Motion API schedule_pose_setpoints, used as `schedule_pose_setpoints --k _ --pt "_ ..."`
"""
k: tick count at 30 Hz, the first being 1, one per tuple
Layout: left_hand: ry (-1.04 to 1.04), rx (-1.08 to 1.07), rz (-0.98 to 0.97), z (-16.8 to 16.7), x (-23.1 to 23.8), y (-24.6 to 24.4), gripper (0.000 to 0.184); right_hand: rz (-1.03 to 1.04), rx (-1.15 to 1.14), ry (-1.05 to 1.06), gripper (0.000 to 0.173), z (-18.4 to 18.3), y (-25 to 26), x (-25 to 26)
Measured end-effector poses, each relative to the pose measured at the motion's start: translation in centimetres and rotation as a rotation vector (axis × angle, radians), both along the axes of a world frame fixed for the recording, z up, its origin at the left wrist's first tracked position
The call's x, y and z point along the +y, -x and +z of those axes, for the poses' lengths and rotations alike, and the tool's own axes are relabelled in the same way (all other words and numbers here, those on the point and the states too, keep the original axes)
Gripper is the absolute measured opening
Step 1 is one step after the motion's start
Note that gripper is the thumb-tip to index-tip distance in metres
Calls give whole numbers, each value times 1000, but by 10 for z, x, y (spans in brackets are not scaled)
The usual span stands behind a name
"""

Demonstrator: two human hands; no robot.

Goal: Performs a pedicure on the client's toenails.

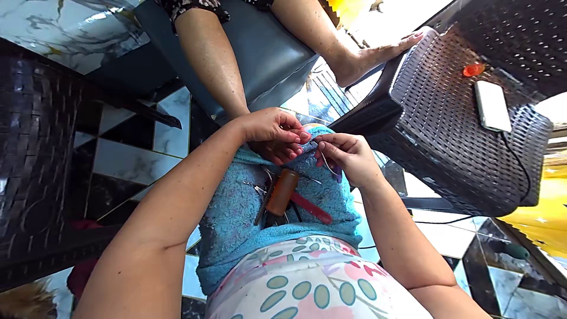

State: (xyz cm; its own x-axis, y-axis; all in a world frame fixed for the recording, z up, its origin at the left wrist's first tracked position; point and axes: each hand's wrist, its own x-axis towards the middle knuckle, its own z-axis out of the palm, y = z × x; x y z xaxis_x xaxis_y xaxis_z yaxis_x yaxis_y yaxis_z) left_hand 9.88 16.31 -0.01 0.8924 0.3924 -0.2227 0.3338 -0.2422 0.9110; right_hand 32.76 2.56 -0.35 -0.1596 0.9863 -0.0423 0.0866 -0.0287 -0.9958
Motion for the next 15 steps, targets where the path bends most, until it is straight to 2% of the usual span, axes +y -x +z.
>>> schedule_pose_setpoints --k 15 --pt "-32 16 -2 -1 1 -2 18 -40 -74 -13 20 2 7 1"
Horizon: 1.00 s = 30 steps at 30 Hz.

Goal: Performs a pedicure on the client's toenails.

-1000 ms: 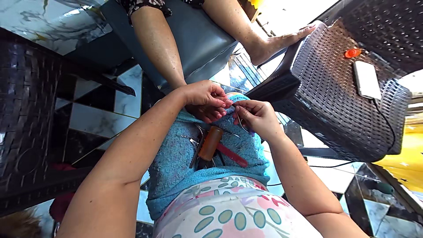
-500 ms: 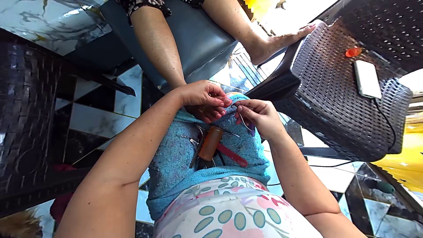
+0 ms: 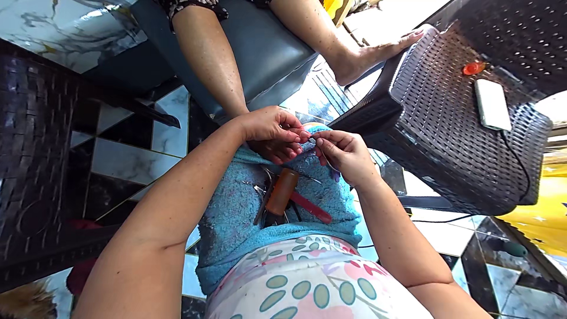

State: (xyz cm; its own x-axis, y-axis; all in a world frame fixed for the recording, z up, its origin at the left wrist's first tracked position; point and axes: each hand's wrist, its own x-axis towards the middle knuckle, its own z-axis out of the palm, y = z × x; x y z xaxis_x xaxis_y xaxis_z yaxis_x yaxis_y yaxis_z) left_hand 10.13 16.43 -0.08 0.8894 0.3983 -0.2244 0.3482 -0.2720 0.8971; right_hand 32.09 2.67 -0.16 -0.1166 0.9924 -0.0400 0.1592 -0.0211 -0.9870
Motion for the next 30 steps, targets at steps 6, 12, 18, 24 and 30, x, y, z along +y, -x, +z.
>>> schedule_pose_setpoints --k 6,12,18,24,30 --pt "7 -13 -4 1 0 1 18 42 22 1 21 1 -3 0" --pt "17 -10 12 1 -1 1 18 9 -11 -21 19 1 1 1" --pt "68 -58 30 1 -3 6 18 -44 375 81 22 4 -8 5" --pt "105 -61 80 4 -5 4 15 -43 519 -161 20 15 37 36" --pt "181 -74 94 5 -5 6 17 -260 542 -270 20 13 49 68"
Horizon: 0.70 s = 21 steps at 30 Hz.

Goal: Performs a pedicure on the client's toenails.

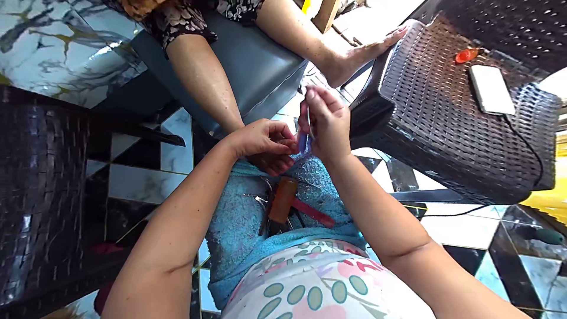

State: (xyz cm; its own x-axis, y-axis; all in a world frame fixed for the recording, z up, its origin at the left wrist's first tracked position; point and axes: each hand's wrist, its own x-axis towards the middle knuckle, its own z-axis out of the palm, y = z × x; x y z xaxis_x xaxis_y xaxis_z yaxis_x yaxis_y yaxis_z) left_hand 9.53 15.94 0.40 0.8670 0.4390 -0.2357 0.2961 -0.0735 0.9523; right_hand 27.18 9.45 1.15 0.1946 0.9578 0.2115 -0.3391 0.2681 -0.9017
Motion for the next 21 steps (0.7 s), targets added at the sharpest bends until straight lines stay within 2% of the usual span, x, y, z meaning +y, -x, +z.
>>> schedule_pose_setpoints --k 4,10,21 --pt "-43 -30 -13 -4 1 3 21 148 -3 206 24 -8 -8 -55" --pt "128 -37 -22 1 0 1 24 138 145 557 20 -3 -18 -94" --pt "85 -5 -40 1 0 -3 24 137 107 584 19 -6 -14 -91"
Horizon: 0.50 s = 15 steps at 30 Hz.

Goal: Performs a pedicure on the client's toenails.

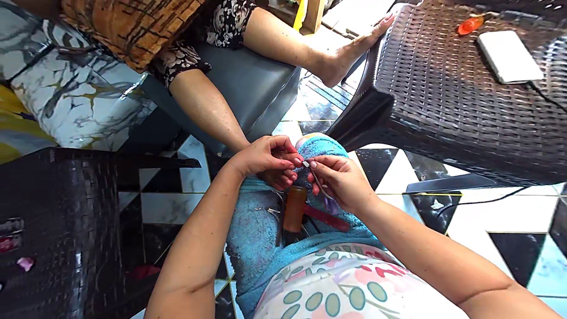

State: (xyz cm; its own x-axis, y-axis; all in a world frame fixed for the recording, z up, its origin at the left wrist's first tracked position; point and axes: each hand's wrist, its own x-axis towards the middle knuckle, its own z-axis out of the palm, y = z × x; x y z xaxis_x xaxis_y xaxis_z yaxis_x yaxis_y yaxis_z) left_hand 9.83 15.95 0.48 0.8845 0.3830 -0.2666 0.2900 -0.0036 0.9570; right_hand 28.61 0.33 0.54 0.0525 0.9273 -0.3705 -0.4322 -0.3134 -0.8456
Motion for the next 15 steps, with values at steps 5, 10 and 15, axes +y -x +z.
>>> schedule_pose_setpoints --k 5,10,15 --pt "-37 18 16 0 -1 -2 24 41 -129 -5 16 2 -3 4" --pt "-484 175 209 -4 -14 9 34 289 -922 -501 21 6 -22 -7" --pt "-820 419 469 -27 -75 -2 62 501 -1578 -708 19 -14 -4 -9"
